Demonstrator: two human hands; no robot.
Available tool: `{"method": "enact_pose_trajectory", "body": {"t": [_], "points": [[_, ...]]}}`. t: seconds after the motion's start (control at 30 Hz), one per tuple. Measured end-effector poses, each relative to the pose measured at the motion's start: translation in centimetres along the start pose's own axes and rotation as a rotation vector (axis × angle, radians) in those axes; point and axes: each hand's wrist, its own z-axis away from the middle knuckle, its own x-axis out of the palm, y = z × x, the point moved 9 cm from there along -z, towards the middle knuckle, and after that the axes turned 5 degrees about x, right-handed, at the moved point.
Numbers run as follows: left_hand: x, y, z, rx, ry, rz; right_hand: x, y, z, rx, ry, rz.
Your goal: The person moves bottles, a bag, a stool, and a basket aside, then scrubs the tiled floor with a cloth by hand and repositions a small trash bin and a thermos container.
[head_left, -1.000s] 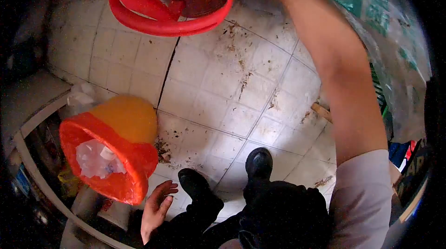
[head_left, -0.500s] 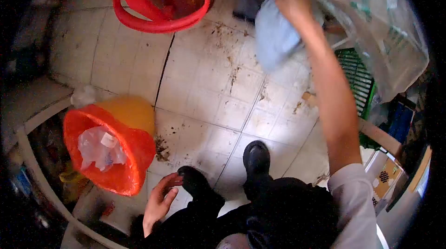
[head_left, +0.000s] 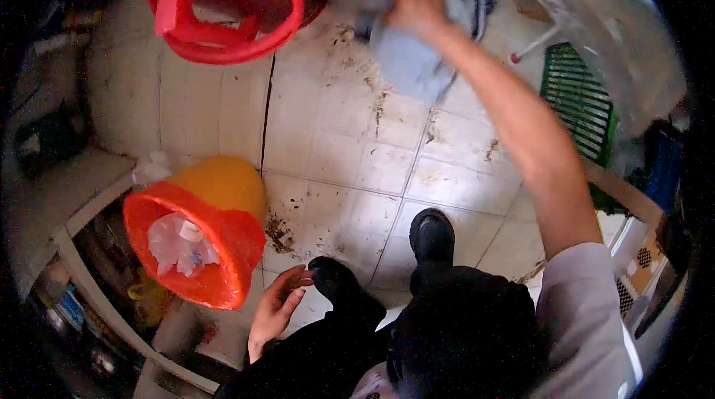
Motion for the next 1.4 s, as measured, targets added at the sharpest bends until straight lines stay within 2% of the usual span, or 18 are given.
{"method": "enact_pose_trajectory", "body": {"t": [0.07, 0.1, 0.17, 0.27, 0.37, 0.47, 0.53, 0.63, 0.73, 0.87, 0.9, 0.93, 1.0, 1.1, 1.13, 1.2, 1.27, 1.4], "points": [[0.3, 0.7, -0.9, 0.06, -0.018, -0.039, 2.1, -4.0, 6.2, -0.304, 0.099, -0.056], [0.5, 0.9, -1.4, 0.094, -0.023, -0.051, 0.4, -6.4, 10.2, -0.449, 0.164, -0.265], [1.3, 1.5, -2.2, 0.128, -0.04, -0.074, 0.0, -9.5, 16.0, -0.531, -0.028, -0.295], [2.6, 2.0, -2.4, 0.137, -0.064, -0.083, -3.8, -9.9, 18.5, -0.43, -0.07, -0.296], [3.6, 0.5, -1.7, 0.13, -0.093, -0.006, -8.3, -2.4, 13.4, -0.257, 0.319, -0.151], [3.5, 0.4, -0.5, 0.129, -0.091, -0.008, -11.6, 5.2, 7.0, 0.171, 0.456, 0.48], [3.5, 2.5, -0.1, 0.121, -0.121, -0.13, -5.9, 15.0, 1.9, 0.455, -0.069, 0.695], [3.1, 6.4, 0.4, 0.235, -0.171, -0.37, -7.8, 12.2, 3.1, 0.648, 0.024, 0.171], [4.5, 12.9, 1.2, 0.229, -0.251, -0.539, -5.7, 14.3, 3.7, 0.601, 0.178, 0.196], [8.1, 20.1, 1.0, 0.332, -0.352, -0.904, -2.2, 4.2, 11.5, 0.128, 0.079, 0.069], [8.9, 20.5, 0.3, 0.413, -0.382, -1.031, -1.7, 0.9, 14.8, -0.135, 0.159, -0.137], [9.9, 21.4, -1.0, 0.476, -0.338, -1.111, -1.5, -2.3, 18.0, -0.244, 0.187, -0.193], [12.3, 23.5, -4.5, 0.591, -0.235, -1.27, -2.3, -7.0, 21.4, -0.359, -0.042, -0.167], [13.5, 23.3, -13.7, 0.811, 0.063, -1.563, -5.1, -7.3, 21.8, -0.353, 0.092, -0.184], [13.3, 23.2, -16.8, 0.864, 0.19, -1.594, -6.1, -6.4, 20.7, -0.293, 0.11, -0.12], [12.7, 24.7, -22.3, 0.866, 0.177, -1.183, -8.8, -4.4, 18.2, -0.253, 0.19, -0.055], [12.1, 27.4, -25.8, 0.964, 0.323, -1.195, -10.1, -1.7, 15.7, -0.021, 0.233, 0.116], [12.1, 30.1, -27.4, 1.086, 0.576, -1.157, -7.1, 3.8, 14.6, 0.32, 0.132, 0.03]]}}
